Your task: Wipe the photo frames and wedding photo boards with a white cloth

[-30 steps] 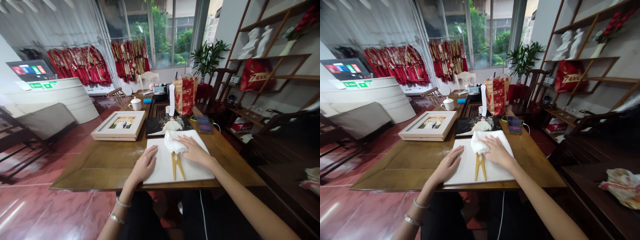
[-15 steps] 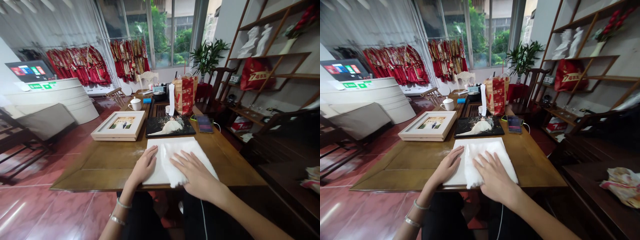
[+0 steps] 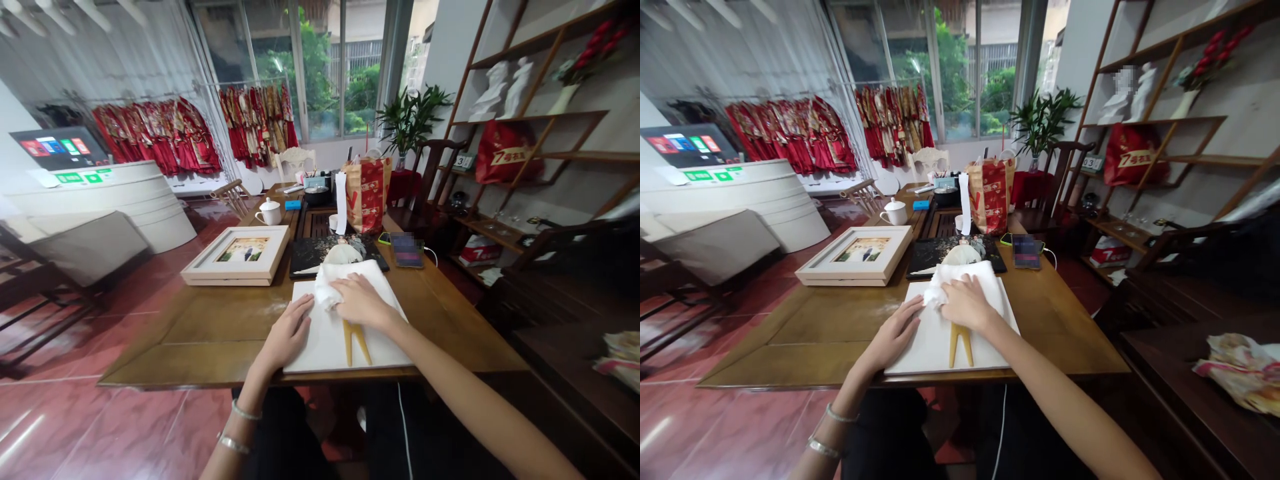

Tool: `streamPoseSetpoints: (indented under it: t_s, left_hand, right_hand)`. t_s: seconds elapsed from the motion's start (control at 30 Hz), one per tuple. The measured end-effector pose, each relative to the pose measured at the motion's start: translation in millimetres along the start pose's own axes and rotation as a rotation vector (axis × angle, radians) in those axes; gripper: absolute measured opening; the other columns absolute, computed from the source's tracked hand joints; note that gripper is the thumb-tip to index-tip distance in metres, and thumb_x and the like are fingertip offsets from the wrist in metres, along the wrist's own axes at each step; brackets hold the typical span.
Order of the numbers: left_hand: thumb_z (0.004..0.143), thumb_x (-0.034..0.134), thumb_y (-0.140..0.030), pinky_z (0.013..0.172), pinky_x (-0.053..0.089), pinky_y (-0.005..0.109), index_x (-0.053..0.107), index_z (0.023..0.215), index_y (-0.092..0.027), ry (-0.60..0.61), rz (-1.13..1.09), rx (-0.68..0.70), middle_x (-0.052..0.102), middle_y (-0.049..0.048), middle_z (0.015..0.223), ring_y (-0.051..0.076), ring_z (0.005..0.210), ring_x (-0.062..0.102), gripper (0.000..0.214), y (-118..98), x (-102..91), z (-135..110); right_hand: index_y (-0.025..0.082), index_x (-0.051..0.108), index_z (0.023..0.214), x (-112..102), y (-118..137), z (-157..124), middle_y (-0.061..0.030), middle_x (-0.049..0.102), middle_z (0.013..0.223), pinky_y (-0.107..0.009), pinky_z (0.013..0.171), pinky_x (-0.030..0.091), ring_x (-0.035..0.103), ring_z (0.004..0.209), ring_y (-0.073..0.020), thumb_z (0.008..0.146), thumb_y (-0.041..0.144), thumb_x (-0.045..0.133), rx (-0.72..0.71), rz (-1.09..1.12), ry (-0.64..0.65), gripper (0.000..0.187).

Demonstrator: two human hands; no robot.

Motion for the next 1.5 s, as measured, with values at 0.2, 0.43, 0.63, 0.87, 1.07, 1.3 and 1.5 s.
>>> streamPoseSetpoints:
  t_s: [0.2, 0.43, 0.63, 0.87, 1.07, 1.3, 1.5]
  left_hand:
    - [0.088, 0.038, -0.021, 0.111, 0.028, 0.042, 0.052, 0.125, -0.019, 0.021, 0.0, 0.008, 0.046, 0.0079, 0.139, 0.021, 0.132, 0.037, 0.04, 1, 2.9, 1]
    - [0.089, 0.037, -0.024, 0.112, 0.027, 0.041, 0.051, 0.127, -0.018, 0.038, -0.044, 0.011, 0.043, 0.0081, 0.141, 0.021, 0.133, 0.035, 0.041, -3, 2.2, 1]
    - [0.088, 0.038, -0.021, 0.112, 0.026, 0.043, 0.053, 0.125, -0.018, 0.016, -0.045, 0.016, 0.046, 0.0087, 0.138, 0.021, 0.133, 0.036, 0.04, 1, 3.3, 1]
    - [0.082, 0.048, -0.019, 0.111, 0.027, 0.044, 0.056, 0.122, -0.019, -0.025, -0.222, 0.023, 0.048, 0.009, 0.137, 0.024, 0.13, 0.039, 0.041, 11, 1.0, 3]
    - [0.084, 0.047, -0.023, 0.112, 0.024, 0.044, 0.055, 0.124, -0.02, 0.013, -0.215, -0.015, 0.045, 0.0075, 0.14, 0.025, 0.132, 0.037, 0.041, 6, 0.0, 2]
    - [0.085, 0.045, -0.025, 0.112, 0.027, 0.041, 0.047, 0.131, -0.016, 0.042, -0.016, -0.001, 0.041, 0.0081, 0.142, 0.022, 0.134, 0.033, 0.046, -2, 3.3, -1]
    - [0.088, 0.045, -0.033, 0.111, 0.028, 0.041, 0.048, 0.129, -0.018, 0.016, 0.018, -0.023, 0.042, 0.0069, 0.142, 0.022, 0.133, 0.036, 0.044, -1, 1.8, -2]
  right_hand:
    - [0.005, 0.043, 0.132, 20, 48, -39, -0.0218, 0.042, 0.138, -0.056, 0.108, 0.006, 0.026, 0.13, -0.0402, 0.072, 0.02, 0.055, -0.083, -0.152, -0.057, 0.063]
    - [0.001, 0.035, 0.137, 37, 88, -114, -0.0226, 0.029, 0.145, -0.046, 0.113, -0.003, 0.013, 0.137, -0.0345, 0.073, 0.027, 0.052, -0.262, -0.02, -0.02, 0.07]
    - [0.007, 0.043, 0.133, 16, 52, -79, -0.0129, 0.027, 0.149, -0.051, 0.112, 0.005, 0.01, 0.138, -0.0333, 0.069, 0.017, 0.051, -0.111, -0.027, -0.054, 0.065]
    - [-0.006, 0.047, 0.127, 29, 74, -51, -0.027, 0.036, 0.14, -0.057, 0.109, 0.005, 0.018, 0.135, -0.04, 0.077, 0.019, 0.048, -0.002, -0.259, -0.106, 0.056]
    - [-0.007, 0.039, 0.132, 34, 109, -96, -0.0284, 0.032, 0.141, -0.05, 0.112, 0.005, 0.018, 0.136, -0.036, 0.075, 0.019, 0.046, -0.19, -0.024, 0.06, 0.063]
    - [0.021, 0.041, 0.136, 11, 41, -115, -0.0002, 0.043, 0.141, -0.043, 0.114, 0.01, 0.026, 0.135, -0.018, 0.056, 0.007, 0.043, -0.175, 0.221, 0.014, 0.082]
    - [0.019, 0.046, 0.132, 5, -58, -75, -0.0038, 0.045, 0.139, -0.048, 0.112, 0.012, 0.03, 0.133, -0.0215, 0.062, 0.007, 0.044, 0.116, 0.095, -0.197, 0.071]
Point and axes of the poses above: each hand's wrist, its own z-axis towards the middle knuckle, its own x-axis out of the palm, y = z × x, the point moved 9 cm from there along z, towards the middle knuckle
